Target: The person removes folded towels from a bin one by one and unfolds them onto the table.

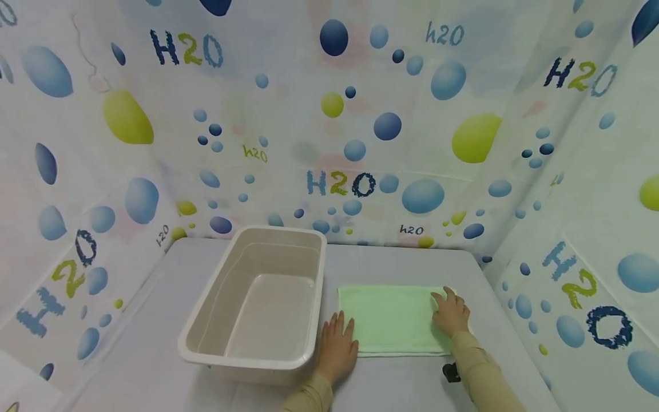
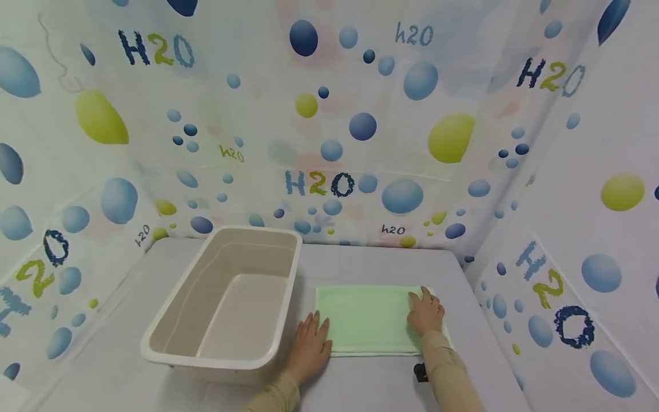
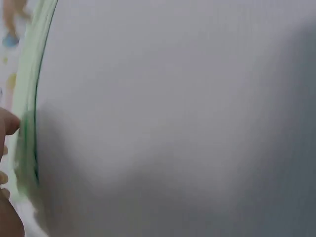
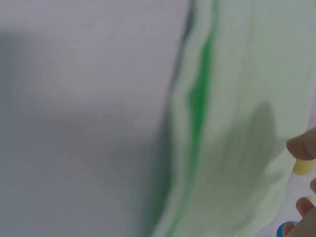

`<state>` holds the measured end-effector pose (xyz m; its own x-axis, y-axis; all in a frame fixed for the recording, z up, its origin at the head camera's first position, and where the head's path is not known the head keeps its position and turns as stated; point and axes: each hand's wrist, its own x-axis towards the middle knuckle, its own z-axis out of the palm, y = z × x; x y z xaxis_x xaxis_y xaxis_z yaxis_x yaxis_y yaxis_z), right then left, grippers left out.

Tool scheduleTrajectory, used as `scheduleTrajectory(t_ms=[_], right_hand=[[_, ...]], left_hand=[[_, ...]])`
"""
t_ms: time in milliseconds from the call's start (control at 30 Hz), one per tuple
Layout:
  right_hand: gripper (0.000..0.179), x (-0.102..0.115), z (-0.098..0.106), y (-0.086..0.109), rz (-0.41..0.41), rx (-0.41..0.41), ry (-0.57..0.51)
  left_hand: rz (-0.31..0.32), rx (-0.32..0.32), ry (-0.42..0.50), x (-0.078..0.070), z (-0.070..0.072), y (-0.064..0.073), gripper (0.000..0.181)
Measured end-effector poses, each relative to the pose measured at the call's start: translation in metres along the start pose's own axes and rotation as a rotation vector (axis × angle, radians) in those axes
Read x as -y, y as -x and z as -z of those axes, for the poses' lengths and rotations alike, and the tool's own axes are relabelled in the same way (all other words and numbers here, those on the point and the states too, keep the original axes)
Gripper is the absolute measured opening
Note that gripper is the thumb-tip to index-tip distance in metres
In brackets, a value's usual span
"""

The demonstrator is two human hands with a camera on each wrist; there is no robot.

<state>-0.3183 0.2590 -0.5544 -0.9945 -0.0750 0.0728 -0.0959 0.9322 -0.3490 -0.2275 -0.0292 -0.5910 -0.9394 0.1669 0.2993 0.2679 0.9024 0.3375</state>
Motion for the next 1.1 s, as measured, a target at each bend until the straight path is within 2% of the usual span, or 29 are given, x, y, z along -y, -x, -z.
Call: scheduleTrajectory(t_ms=[67,167,300,433,567,667,833,967,1100], right_hand=[[0.05,0.008,-0.001,-0.008,0.034,0.021,-0.002],[0.05,0.022,-0.002,-0.017,0.064,0.047,-0.019],[0.048,0.038,-0.005,-0.027,0.113,0.06,0.006],[0.041,0.048,-0.014,-0.034,0.181,0.063,0.068],[0.035,0.054,-0.025,-0.038,0.222,0.101,0.104],[0.032,0.055,-0.031,-0.038,0.222,0.122,0.122],[0.032,0.055,-0.036,-0.033,0.189,0.125,0.155],[0.031,0.058,-0.037,-0.032,0.19,0.115,0.164],[0.029,0.063,-0.035,-0.036,0.213,0.086,0.19]], left_hand=[[-0.058,0.019,-0.066,-0.011,0.001,0.001,0.044],[-0.15,0.056,-0.102,-0.027,0.004,0.002,0.045],[-0.234,0.103,-0.12,-0.043,0.005,0.007,0.044],[-0.343,0.114,-0.162,-0.055,0.0,0.013,0.041],[-0.442,0.126,-0.203,-0.064,-0.004,0.016,0.04],[-0.445,0.18,-0.202,-0.068,-0.007,0.016,0.043],[-0.372,0.244,-0.152,-0.071,-0.012,0.014,0.046],[-0.359,0.245,-0.14,-0.071,-0.016,0.015,0.042],[-0.373,0.228,-0.201,-0.07,-0.021,0.015,0.039]])
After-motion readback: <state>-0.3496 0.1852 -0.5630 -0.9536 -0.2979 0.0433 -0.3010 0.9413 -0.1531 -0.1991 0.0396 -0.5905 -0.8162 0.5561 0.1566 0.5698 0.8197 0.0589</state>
